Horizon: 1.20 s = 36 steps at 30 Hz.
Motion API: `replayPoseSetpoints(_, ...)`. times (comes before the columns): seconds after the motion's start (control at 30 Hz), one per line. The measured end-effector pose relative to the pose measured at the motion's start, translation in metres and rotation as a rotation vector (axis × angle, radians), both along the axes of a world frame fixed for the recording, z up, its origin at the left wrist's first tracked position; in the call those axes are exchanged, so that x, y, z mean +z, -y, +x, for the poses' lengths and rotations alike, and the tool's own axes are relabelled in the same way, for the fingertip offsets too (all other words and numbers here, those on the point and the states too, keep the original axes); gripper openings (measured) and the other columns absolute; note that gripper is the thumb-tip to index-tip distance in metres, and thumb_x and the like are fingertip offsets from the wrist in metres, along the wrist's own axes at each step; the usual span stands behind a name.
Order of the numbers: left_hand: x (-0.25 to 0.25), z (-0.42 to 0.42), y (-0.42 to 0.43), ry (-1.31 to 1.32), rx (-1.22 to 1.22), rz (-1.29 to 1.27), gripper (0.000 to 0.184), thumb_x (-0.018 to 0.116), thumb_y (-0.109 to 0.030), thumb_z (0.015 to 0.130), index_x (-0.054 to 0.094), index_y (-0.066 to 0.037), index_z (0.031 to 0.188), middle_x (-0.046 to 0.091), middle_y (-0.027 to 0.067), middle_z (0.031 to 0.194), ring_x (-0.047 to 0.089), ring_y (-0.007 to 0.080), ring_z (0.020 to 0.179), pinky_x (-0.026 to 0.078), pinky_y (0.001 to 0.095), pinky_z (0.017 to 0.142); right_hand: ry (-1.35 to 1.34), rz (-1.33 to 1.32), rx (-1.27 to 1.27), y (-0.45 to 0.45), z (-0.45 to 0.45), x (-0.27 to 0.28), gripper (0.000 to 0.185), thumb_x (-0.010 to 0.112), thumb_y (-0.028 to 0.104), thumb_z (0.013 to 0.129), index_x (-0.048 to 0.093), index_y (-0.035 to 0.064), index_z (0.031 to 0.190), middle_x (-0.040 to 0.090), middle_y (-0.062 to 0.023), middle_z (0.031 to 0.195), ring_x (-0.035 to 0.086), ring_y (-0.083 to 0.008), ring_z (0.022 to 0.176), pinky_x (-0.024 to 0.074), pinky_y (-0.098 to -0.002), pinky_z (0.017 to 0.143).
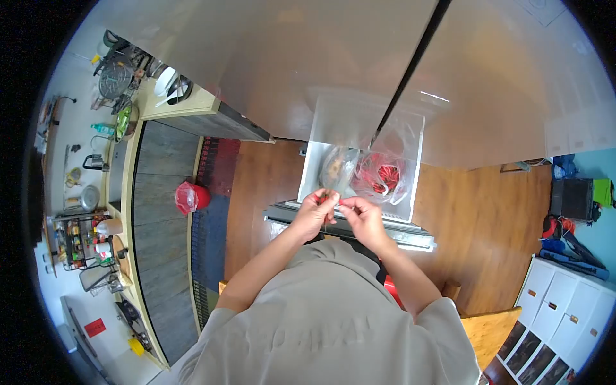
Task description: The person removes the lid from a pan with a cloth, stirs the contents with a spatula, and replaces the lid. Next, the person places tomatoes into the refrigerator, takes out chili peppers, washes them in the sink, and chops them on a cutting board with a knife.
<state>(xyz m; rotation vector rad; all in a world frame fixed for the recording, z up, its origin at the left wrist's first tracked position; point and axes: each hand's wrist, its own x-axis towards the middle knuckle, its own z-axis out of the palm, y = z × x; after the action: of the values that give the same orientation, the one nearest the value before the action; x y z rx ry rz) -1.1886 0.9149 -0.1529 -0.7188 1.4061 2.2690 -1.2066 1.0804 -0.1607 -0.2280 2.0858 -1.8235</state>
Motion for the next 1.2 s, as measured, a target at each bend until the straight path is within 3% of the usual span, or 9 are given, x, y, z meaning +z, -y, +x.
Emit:
replayPoseSetpoints(0.17, -0.013, 0.000, 0.006, 0.031, -0.013, 0.028, 0.019, 0.062, -0.030, 0.094, 0.058, -0.014, 0.087, 0.052, -0.0051, 0.066, 0.050, 0.0053, 0.055, 0.045, 0.0231, 0.052, 0.178, -0.048, -0.129, 0.010, 0.012, -0.004, 0.016, 0.068, 0.016, 0.091, 0.067, -0.0003, 0.089, 0.065, -0.0032, 0.075, 0.054, -0.0055, 0.068, 0.0463, -0.0247, 0.061)
replayPoseSetpoints(0.27, -0.030, 0.005, 0.028, 0.112, 0.230, 0.199, 0.018, 0.059, -0.028, 0.095, 0.056, -0.015, 0.084, 0.054, -0.0038, 0.065, 0.051, 0.0070, 0.054, 0.044, 0.0248, 0.050, 0.167, 0.477, 0.183, -0.031, 0.046, -0.054, 0.041, 0.053, 0.035, 0.098, 0.068, -0.0001, 0.082, 0.065, -0.0119, 0.065, 0.063, -0.0179, 0.065, 0.0496, -0.0332, 0.062)
replayPoseSetpoints(0.3, -0.037, 0.006, 0.042, 0.130, 0.266, 0.256, 0.019, 0.056, -0.028, 0.096, 0.054, -0.015, 0.083, 0.054, -0.0022, 0.067, 0.052, 0.0101, 0.059, 0.044, 0.0282, 0.053, 0.080, 0.686, 0.268, -0.036, 0.058, -0.048, 0.041, 0.052, 0.037, 0.097, 0.068, 0.0013, 0.083, 0.067, -0.0217, 0.076, 0.066, -0.0371, 0.071, 0.0505, -0.0437, 0.067)
replayPoseSetpoints(0.53, -0.037, 0.025, 0.081, 0.122, 0.382, 0.340, 0.014, 0.054, -0.025, 0.096, 0.054, -0.013, 0.088, 0.063, 0.0031, 0.081, 0.055, 0.0129, 0.063, 0.046, 0.0306, 0.057, 0.166, 0.877, 0.389, -0.033, 0.067, -0.075, 0.036, 0.053, 0.034, 0.095, 0.069, 0.0021, 0.093, 0.066, -0.0272, 0.084, 0.064, -0.0445, 0.083, 0.0499, -0.0504, 0.076)
replayPoseSetpoints(0.6, -0.030, 0.031, 0.085, 0.109, 0.381, 0.296, 0.014, 0.055, -0.025, 0.096, 0.054, -0.013, 0.088, 0.063, 0.0037, 0.081, 0.055, 0.0144, 0.063, 0.046, 0.0310, 0.058, 0.006, 1.069, 0.416, -0.019, 0.032, -0.039, 0.033, 0.055, 0.031, 0.092, 0.068, 0.0028, 0.102, 0.067, -0.0258, 0.097, 0.064, -0.0411, 0.095, 0.0505, -0.0483, 0.084)
replayPoseSetpoints(0.67, -0.028, 0.035, 0.086, 0.099, 0.368, 0.303, 0.015, 0.055, -0.025, 0.096, 0.054, -0.013, 0.088, 0.062, 0.0033, 0.080, 0.056, 0.0147, 0.063, 0.046, 0.0311, 0.058, -0.586, 0.902, 0.340, -0.022, -0.009, -0.086, 0.041, 0.059, 0.032, 0.087, 0.062, 0.0083, 0.120, 0.056, -0.0230, 0.129, 0.051, -0.0376, 0.122, 0.0403, -0.0501, 0.102)
replayPoseSetpoints(0.73, -0.029, 0.041, 0.085, 0.109, 0.371, 0.298, 0.015, 0.055, -0.026, 0.096, 0.054, -0.013, 0.089, 0.061, 0.0033, 0.079, 0.055, 0.0147, 0.064, 0.046, 0.0309, 0.058, -0.896, 1.278, 0.369, -0.006, -0.056, -0.078, 0.059, 0.061, 0.035, 0.084, 0.048, 0.0117, 0.137, 0.033, -0.0185, 0.150, 0.028, -0.0367, 0.140, 0.0230, -0.0566, 0.113)
replayPoseSetpoints(0.93, -0.011, 0.072, 0.094, 0.119, 0.490, 0.246, 0.016, 0.054, -0.027, 0.098, 0.053, -0.013, 0.090, 0.059, 0.0027, 0.079, 0.053, 0.0145, 0.063, 0.043, 0.0296, 0.057, 0.080, 1.182, -0.041, -0.059, -0.066, -0.215, 0.078, 0.056, 0.035, 0.091, 0.017, 0.0068, 0.152, 0.009, -0.0247, 0.157, 0.010, -0.0443, 0.144, 0.0186, -0.0601, 0.113)
replayPoseSetpoints(1.2, -0.004, 0.088, 0.100, 0.132, 0.606, 0.246, 0.017, 0.049, -0.029, 0.100, 0.053, -0.013, 0.094, 0.054, 0.0010, 0.079, 0.051, 0.0143, 0.065, 0.043, 0.0303, 0.060, 0.089, 1.079, 0.084, -0.078, -0.066, -0.219, 0.079, 0.058, 0.030, 0.088, 0.019, 0.0004, 0.150, 0.023, -0.0307, 0.151, 0.026, -0.0463, 0.139, 0.0259, -0.0491, 0.114)
